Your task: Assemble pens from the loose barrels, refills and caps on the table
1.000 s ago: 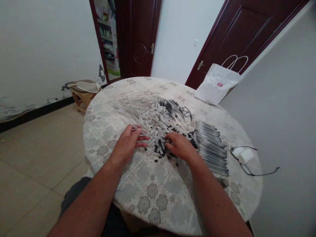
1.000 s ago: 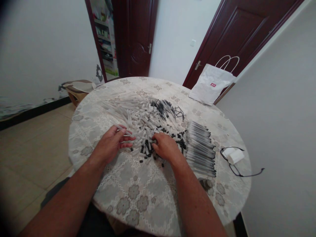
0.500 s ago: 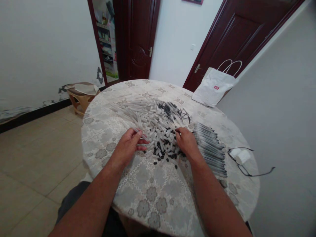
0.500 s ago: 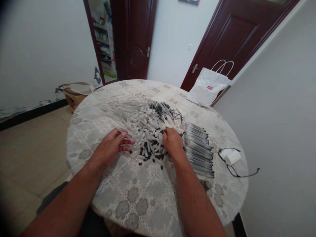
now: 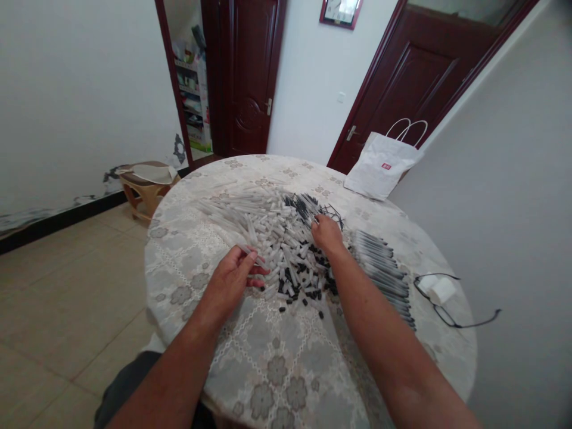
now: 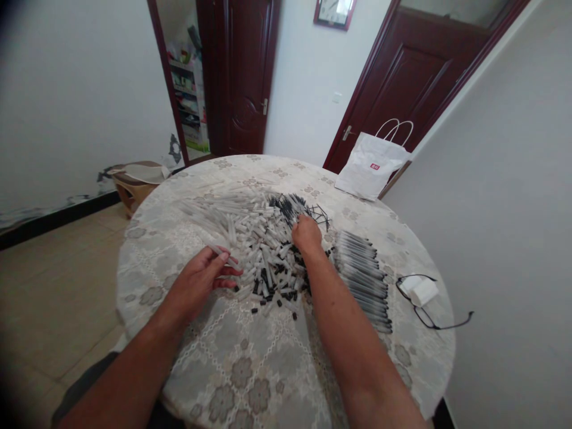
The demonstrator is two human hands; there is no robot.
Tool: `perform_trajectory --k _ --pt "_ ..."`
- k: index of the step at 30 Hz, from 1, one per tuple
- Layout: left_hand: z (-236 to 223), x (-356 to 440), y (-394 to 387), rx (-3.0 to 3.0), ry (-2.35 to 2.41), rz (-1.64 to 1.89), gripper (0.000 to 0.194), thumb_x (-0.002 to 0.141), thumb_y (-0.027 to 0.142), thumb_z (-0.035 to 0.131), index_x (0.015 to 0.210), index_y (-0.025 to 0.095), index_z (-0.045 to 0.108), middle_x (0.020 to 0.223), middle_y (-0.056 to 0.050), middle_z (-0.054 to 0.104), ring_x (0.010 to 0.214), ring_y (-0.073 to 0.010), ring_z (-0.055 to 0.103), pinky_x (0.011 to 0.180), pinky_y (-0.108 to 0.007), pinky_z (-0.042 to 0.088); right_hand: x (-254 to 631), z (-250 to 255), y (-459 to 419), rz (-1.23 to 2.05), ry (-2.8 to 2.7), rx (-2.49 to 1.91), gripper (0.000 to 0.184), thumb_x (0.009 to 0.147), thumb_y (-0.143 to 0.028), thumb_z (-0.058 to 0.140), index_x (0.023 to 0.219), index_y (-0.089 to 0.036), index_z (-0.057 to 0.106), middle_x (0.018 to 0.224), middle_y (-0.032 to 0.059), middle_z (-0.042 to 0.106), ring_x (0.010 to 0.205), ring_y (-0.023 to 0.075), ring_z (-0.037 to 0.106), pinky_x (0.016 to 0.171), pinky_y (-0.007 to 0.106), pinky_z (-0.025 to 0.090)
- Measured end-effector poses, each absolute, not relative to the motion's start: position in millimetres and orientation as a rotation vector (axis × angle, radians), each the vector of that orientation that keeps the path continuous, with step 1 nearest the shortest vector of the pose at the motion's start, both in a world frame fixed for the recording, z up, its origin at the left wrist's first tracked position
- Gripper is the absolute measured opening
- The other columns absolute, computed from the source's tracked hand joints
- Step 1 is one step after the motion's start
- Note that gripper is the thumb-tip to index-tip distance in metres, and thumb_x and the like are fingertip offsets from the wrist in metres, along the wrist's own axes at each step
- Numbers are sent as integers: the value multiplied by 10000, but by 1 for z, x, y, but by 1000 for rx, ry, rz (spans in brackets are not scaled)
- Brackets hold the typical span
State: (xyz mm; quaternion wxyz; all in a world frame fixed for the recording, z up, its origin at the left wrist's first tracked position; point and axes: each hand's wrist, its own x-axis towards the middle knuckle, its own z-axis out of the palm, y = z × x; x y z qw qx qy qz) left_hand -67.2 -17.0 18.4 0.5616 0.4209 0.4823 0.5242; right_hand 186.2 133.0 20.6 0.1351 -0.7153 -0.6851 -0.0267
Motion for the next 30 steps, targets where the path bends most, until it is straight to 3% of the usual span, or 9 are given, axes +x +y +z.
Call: perform_trajectory --k 11,20,30 --pt "20 -66 -18 1010 1152 1188 337 878 493 638 1011 193 562 945 -68 667 864 -255 717 651 -369 611 174 10 202 58 -1928 -2304 501 929 -506 549 1188 -106 705 1207 223 701 1150 336 664 942 393 517" --pt "16 -68 -19 1046 1154 1157 314 902 497 615 992 198 573 954 -75 670 876 -261 718 654 -373 617 167 0 203 59 -2036 -2318 438 980 -329 475 1305 -63 599 1255 251 678 1185 331 657 984 415 495" --pt "16 -67 -18 1078 1148 1190 329 886 502 622 987 193 575 948 -79 676 857 -258 721 642 -369 615 173 15 149 81 -2148 -2283 383 979 -301 450 1198 -74 667 1194 246 714 1160 297 674 956 338 479"
